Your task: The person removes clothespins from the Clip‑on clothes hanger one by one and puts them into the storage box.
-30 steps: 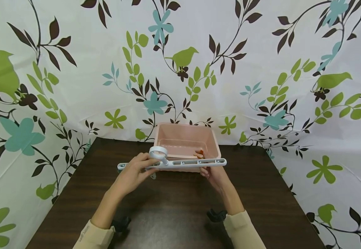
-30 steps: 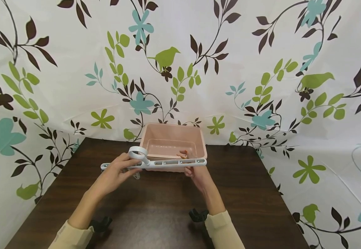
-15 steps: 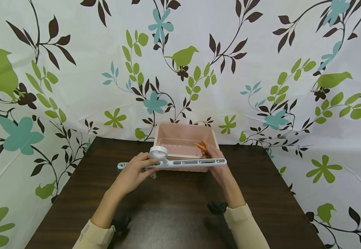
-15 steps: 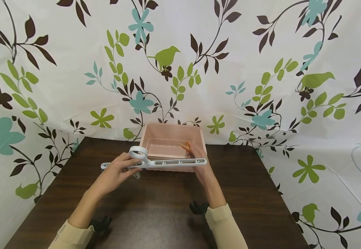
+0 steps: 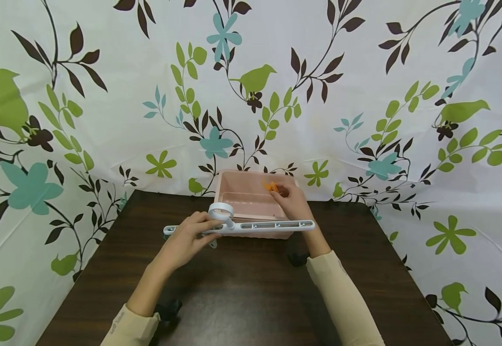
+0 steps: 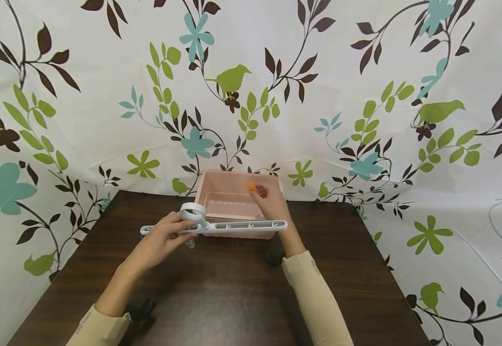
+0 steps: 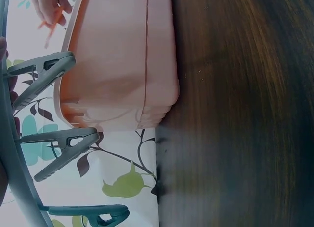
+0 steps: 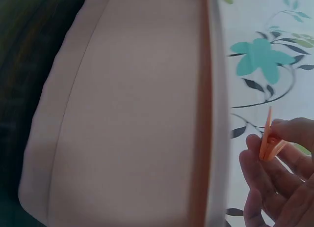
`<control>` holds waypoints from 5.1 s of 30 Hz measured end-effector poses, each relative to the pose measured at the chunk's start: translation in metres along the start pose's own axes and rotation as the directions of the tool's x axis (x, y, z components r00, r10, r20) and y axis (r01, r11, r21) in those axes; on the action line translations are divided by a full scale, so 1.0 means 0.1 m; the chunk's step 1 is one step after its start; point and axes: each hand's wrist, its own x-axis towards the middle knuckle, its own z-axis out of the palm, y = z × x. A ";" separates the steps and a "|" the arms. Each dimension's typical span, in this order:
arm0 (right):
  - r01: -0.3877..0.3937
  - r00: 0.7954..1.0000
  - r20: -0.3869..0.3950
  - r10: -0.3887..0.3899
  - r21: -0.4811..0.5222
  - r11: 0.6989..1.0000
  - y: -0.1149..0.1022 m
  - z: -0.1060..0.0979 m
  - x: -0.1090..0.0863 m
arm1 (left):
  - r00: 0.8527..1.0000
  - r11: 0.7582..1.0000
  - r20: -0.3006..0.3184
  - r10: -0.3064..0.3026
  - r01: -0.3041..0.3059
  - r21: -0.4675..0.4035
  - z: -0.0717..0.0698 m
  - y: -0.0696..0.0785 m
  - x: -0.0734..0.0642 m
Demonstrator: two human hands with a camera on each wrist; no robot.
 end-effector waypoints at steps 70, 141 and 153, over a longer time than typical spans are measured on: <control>0.109 0.854 0.504 -0.130 0.071 0.992 -0.40 -0.78 -0.51 | 1.000 1.000 0.007 -0.004 0.004 -0.005 -0.04 -0.01 -0.04; 0.149 0.925 0.368 -0.096 -0.119 0.982 -0.33 -0.33 -1.04 | 0.967 0.942 -0.117 0.225 -0.185 0.280 -0.16 0.21 0.19; 0.131 0.937 0.336 -0.093 -0.090 0.987 -0.34 -0.31 -1.04 | 0.964 0.967 -0.188 0.187 -0.147 0.210 -0.14 0.20 0.20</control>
